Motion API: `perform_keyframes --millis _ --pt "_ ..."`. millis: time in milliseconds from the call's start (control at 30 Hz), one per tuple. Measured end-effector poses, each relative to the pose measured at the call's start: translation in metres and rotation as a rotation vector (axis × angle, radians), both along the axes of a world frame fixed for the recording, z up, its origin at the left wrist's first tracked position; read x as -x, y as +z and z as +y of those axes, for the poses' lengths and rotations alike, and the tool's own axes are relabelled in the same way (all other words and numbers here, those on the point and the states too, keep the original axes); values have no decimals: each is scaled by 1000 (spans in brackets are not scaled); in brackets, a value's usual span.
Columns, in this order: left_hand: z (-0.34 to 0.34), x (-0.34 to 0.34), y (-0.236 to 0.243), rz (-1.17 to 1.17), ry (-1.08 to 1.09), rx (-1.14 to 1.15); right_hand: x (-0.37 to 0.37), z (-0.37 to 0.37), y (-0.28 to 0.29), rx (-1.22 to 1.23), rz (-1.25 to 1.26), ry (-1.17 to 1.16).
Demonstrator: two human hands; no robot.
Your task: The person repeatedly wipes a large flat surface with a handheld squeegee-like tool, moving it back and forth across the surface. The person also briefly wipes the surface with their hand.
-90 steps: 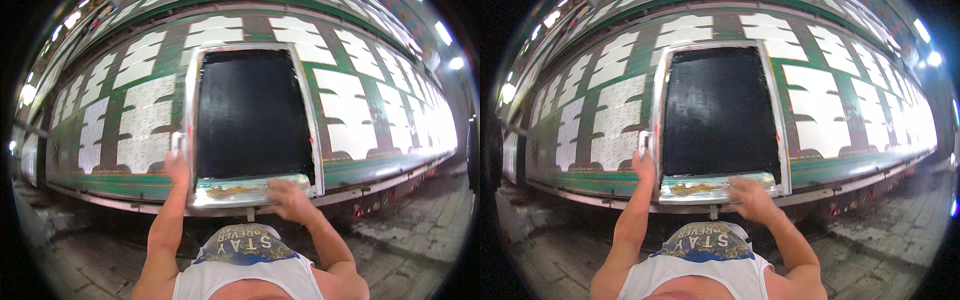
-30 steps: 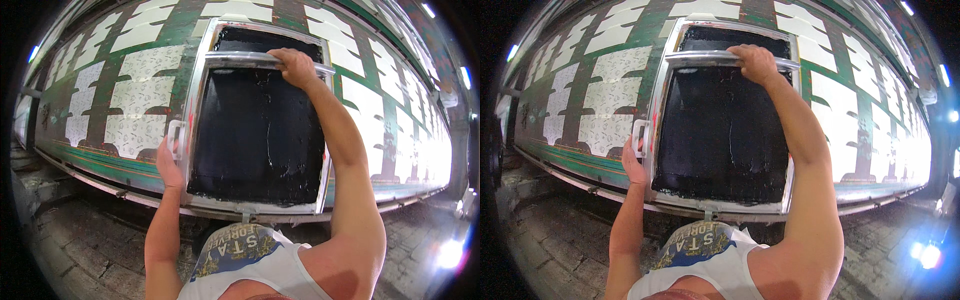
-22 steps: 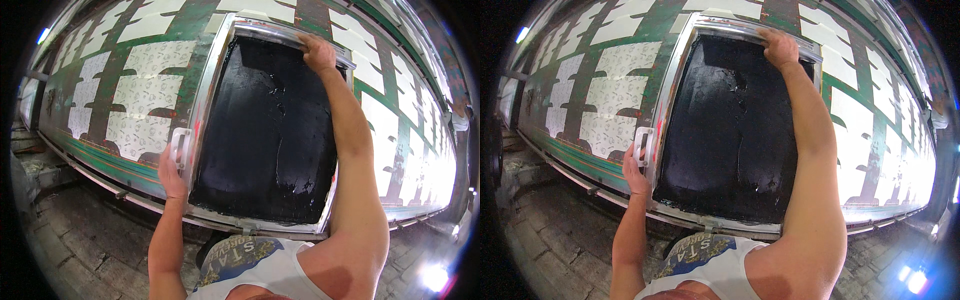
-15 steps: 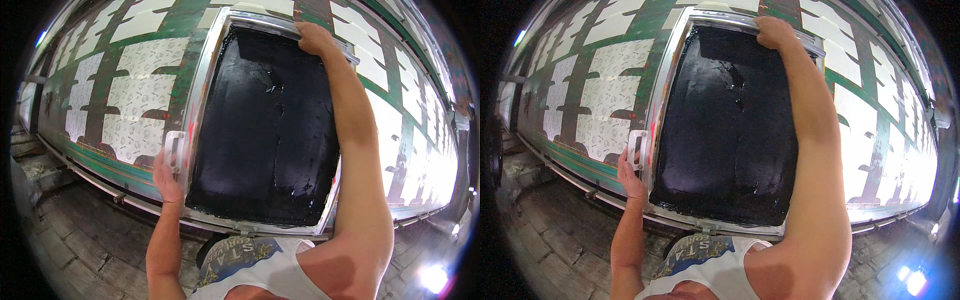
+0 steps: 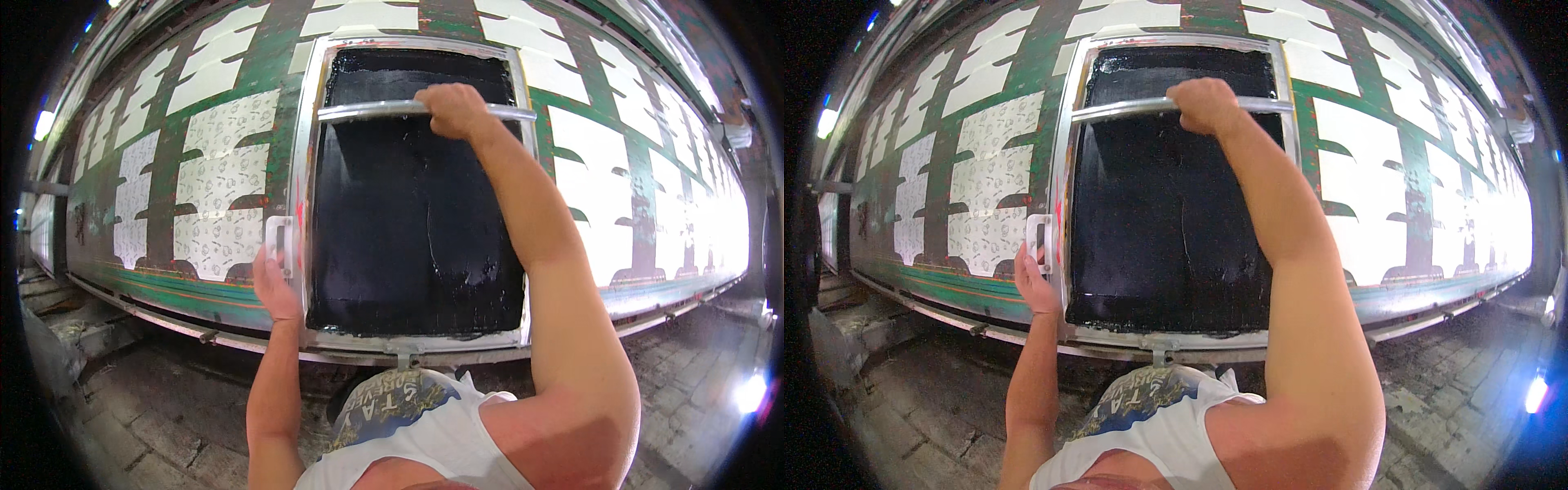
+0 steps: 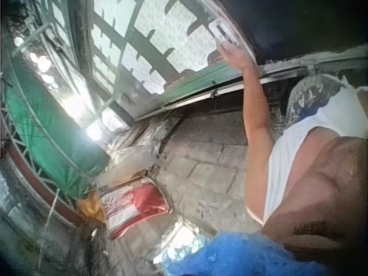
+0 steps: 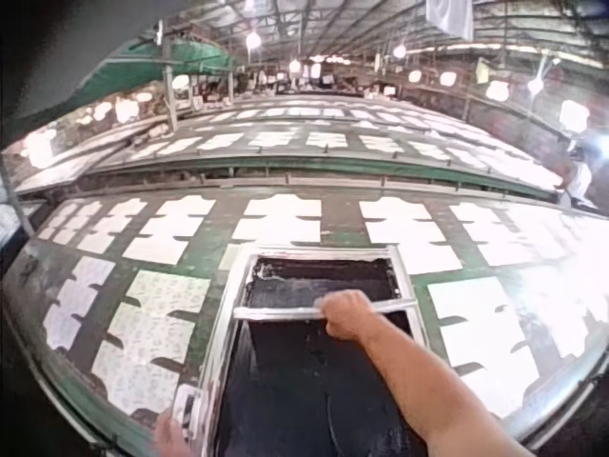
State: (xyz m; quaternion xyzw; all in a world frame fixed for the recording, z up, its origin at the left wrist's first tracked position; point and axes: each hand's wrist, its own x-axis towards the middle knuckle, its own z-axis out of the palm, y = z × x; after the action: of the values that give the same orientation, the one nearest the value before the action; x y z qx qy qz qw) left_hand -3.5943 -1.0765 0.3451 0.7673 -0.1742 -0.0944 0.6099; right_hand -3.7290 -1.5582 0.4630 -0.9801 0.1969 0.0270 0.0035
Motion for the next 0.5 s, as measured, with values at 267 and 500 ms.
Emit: perform_keyframes --millis 267,500 --pt "-13 5 17 8 18 -13 80 146 9 -95 27 -77" --pt "-8 -1 5 -54 -39 35 145 269 8 -81 13 -80"
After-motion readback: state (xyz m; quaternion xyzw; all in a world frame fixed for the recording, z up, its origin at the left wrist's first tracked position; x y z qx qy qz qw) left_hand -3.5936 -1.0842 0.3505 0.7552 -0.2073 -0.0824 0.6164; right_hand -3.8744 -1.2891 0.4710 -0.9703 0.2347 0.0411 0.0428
